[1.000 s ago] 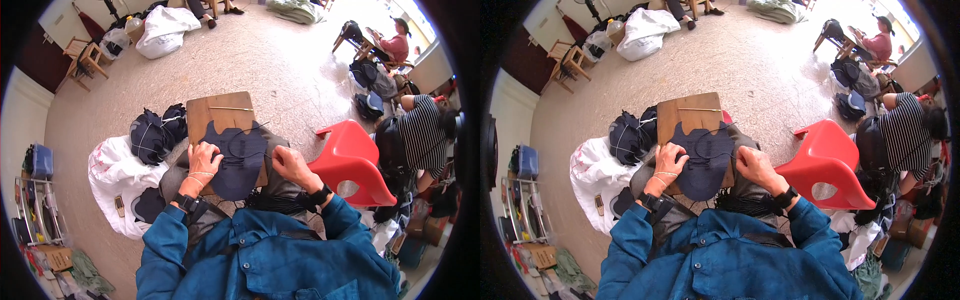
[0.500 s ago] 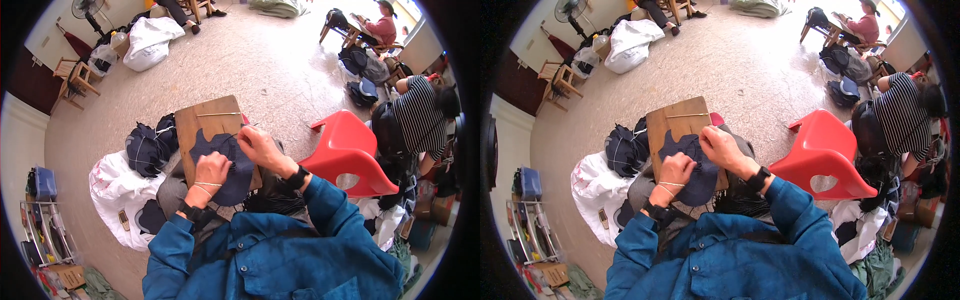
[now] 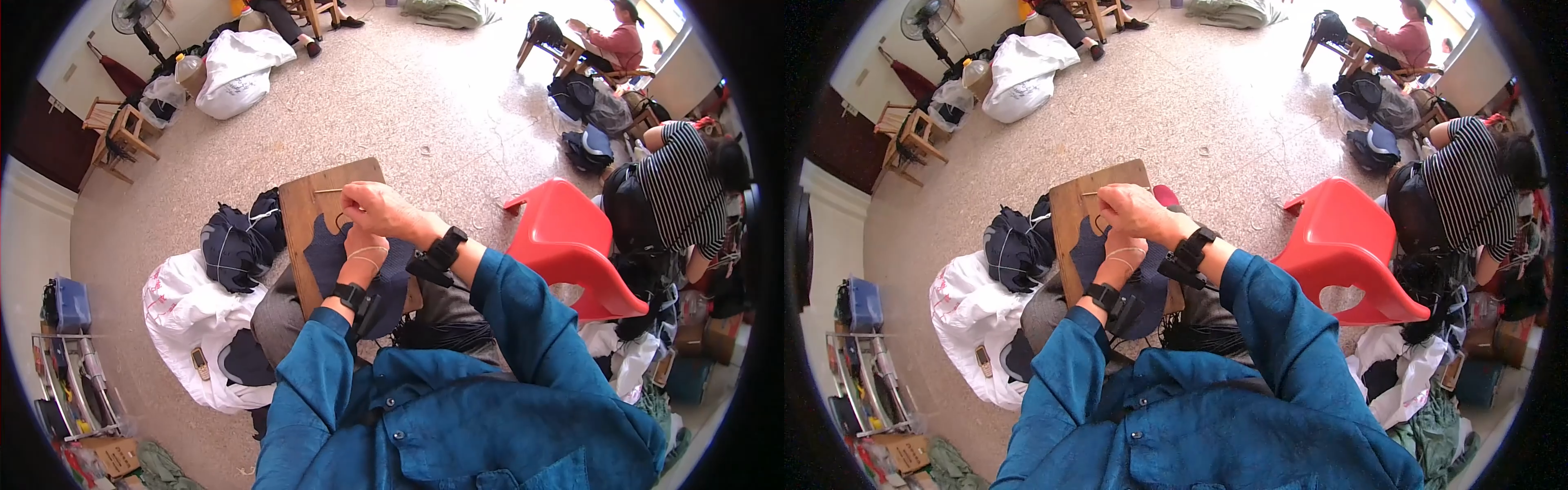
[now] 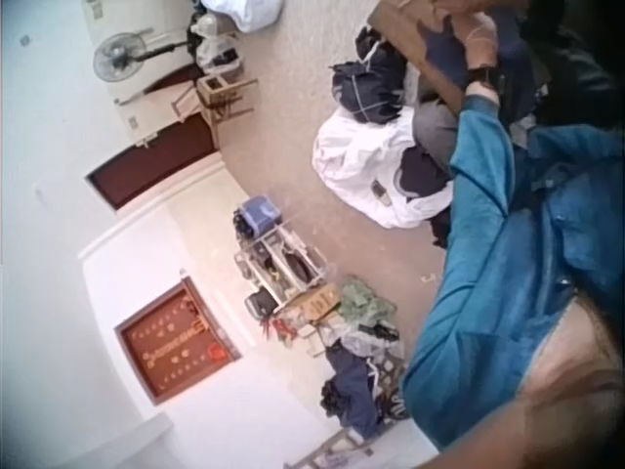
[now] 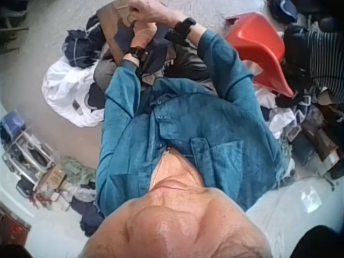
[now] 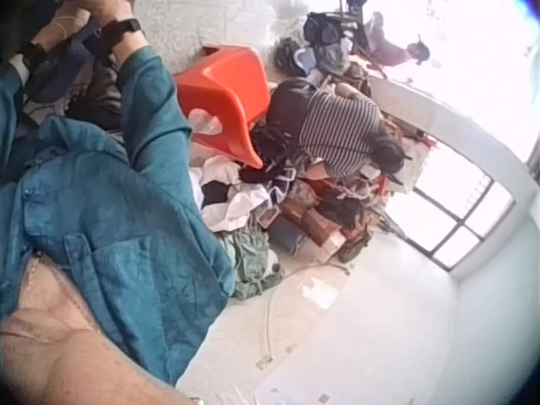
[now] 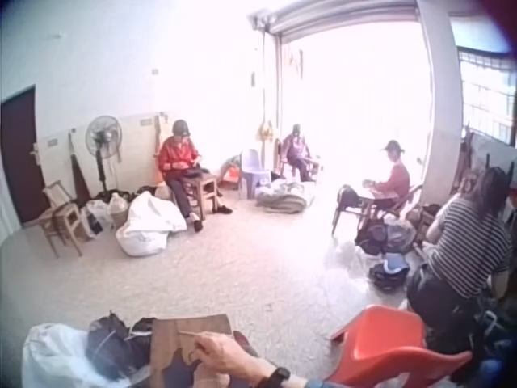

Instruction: The recorder is hand-sewing and threading components of a shoe upper using a needle and thread.

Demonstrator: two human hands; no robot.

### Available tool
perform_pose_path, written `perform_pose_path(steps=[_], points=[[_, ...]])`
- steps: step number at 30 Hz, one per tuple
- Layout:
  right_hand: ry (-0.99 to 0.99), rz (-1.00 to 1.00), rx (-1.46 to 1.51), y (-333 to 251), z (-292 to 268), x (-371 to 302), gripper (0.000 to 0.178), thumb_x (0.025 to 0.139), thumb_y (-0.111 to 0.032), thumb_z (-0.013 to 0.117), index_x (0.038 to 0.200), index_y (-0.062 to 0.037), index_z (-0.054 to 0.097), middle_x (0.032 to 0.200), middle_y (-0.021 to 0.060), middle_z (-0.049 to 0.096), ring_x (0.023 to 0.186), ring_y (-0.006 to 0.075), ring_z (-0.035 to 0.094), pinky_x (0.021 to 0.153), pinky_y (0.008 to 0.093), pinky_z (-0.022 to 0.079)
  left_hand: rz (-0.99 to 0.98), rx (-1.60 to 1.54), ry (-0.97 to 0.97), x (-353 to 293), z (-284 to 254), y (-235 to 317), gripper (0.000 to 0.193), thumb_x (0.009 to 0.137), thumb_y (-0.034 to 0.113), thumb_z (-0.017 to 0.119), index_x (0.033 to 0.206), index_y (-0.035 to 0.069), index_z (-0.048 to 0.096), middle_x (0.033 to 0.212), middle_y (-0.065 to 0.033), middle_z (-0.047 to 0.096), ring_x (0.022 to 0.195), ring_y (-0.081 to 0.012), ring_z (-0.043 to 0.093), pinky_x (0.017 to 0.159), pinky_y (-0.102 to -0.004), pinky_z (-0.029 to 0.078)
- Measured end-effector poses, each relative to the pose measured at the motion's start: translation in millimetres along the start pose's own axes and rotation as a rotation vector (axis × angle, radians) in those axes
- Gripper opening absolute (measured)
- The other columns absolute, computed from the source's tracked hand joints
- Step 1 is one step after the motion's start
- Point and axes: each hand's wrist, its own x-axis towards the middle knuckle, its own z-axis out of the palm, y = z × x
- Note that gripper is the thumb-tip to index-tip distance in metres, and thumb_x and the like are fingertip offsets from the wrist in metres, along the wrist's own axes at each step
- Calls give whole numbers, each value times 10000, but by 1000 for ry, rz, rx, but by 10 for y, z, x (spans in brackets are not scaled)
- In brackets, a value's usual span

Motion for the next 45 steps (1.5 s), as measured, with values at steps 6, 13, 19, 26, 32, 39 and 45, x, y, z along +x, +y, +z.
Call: perform_pose_path(steps=[6, 13, 19, 26, 32, 39, 45], points=[[26, 45, -55, 36, -10, -67, 67, 838, -67, 607, 868, -10, 589, 773, 155, 635, 757, 340, 649, 678, 414, 523, 118, 138, -137, 21, -70, -57, 363, 835, 83, 618, 1193, 25, 599, 1053, -213, 678, 987, -397, 666, 812, -480, 556], [-58, 381, 317, 163, -315, -354, 217, 819, -95, 607, 1018, -26, 663, 686, 82, 645, 656, 190, 648, 592, 340, 504, 547, -214, 110, -844, -587, 177, 203, 881, -46, 554, 1051, 28, 636, 876, -177, 653, 835, -378, 657, 728, -433, 534], [62, 705, 1054, -87, -559, -1094, 217, 981, -90, 528, 1123, 11, 656, 959, 39, 665, 883, 121, 630, 811, 262, 513, -248, -884, 131, -1055, -953, -566, 105, 992, 87, 589, 1014, 12, 659, 809, -43, 687, 610, -79, 636, 536, -234, 525], [212, 837, 1245, -302, -454, -1577, 207, 997, -123, 604, 1151, 6, 652, 1040, 49, 665, 917, 120, 631, 831, 257, 518, -483, -906, 15, -950, -924, -894, 151, 948, 154, 672, 965, 5, 651, 740, -53, 678, 597, -101, 633, 537, -251, 538], [140, 529, 315, -266, -206, -1597, 148, 928, -93, 647, 1022, 17, 676, 810, 97, 616, 798, 228, 649, 715, 342, 505, 106, -27, 234, -840, -849, -800, 305, 826, 103, 723, 1090, -7, 619, 932, -114, 613, 885, -332, 631, 776, -386, 513], [-9, 481, 104, -297, -58, -1294, 125, 890, -104, 652, 952, 3, 668, 904, 194, 644, 881, 391, 642, 754, 430, 521, 467, -17, 263, -773, -679, -270, 126, 786, 134, 728, 886, 99, 658, 930, -54, 601, 954, -263, 574, 869, -398, 432], [41, 336, -85, -100, 154, -1318, 98, 875, -115, 645, 915, -29, 670, 880, 202, 631, 822, 399, 652, 740, 478, 526, 330, -128, 146, -688, -418, -271, 145, 757, 142, 777, 867, 110, 689, 924, -42, 607, 936, -261, 573, 857, -393, 419]])
